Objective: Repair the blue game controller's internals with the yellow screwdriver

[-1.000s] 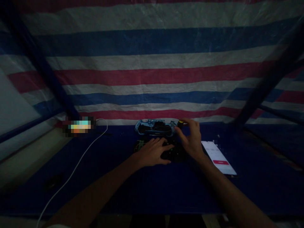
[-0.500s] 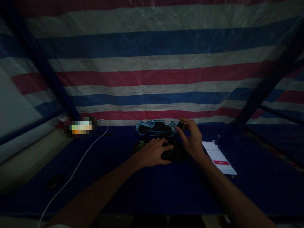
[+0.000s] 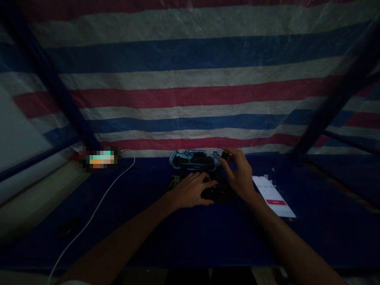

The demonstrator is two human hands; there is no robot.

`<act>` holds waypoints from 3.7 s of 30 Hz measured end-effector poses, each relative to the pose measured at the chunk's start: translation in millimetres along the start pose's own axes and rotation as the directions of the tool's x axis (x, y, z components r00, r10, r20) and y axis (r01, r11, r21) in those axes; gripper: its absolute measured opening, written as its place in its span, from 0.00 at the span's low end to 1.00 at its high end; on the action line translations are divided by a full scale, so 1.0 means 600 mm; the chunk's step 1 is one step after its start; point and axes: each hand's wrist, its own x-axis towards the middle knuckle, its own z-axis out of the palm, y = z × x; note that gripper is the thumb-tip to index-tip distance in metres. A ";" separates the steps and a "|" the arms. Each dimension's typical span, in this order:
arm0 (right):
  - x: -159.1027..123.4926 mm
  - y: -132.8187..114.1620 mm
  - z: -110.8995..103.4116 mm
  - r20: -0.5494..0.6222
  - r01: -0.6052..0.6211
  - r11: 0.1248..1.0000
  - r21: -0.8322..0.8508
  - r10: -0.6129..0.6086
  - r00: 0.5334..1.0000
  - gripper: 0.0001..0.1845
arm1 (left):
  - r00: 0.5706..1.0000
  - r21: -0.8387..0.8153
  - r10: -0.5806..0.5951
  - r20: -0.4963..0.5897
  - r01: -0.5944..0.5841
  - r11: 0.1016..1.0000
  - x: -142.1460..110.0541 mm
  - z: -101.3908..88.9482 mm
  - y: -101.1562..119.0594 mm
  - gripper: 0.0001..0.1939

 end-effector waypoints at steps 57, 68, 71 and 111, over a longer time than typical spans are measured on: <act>-0.008 0.009 0.009 0.082 -0.100 0.994 0.037 0.097 0.992 0.26 | 1.000 0.003 0.008 -0.005 -0.008 1.000 -0.002 -0.003 0.000 0.34; -0.010 0.010 0.007 -0.006 -0.097 0.994 0.052 0.098 0.995 0.25 | 1.000 0.009 0.019 -0.023 -0.018 1.000 -0.002 0.003 -0.004 0.35; -0.012 0.011 0.009 0.023 -0.101 0.994 0.042 0.100 0.995 0.25 | 0.999 0.012 0.026 -0.033 -0.026 1.000 -0.002 0.003 -0.005 0.35; -0.004 -0.005 0.020 0.080 -0.201 0.954 0.221 0.188 0.979 0.21 | 1.000 0.000 0.002 0.000 -0.002 1.000 -0.001 -0.004 0.002 0.34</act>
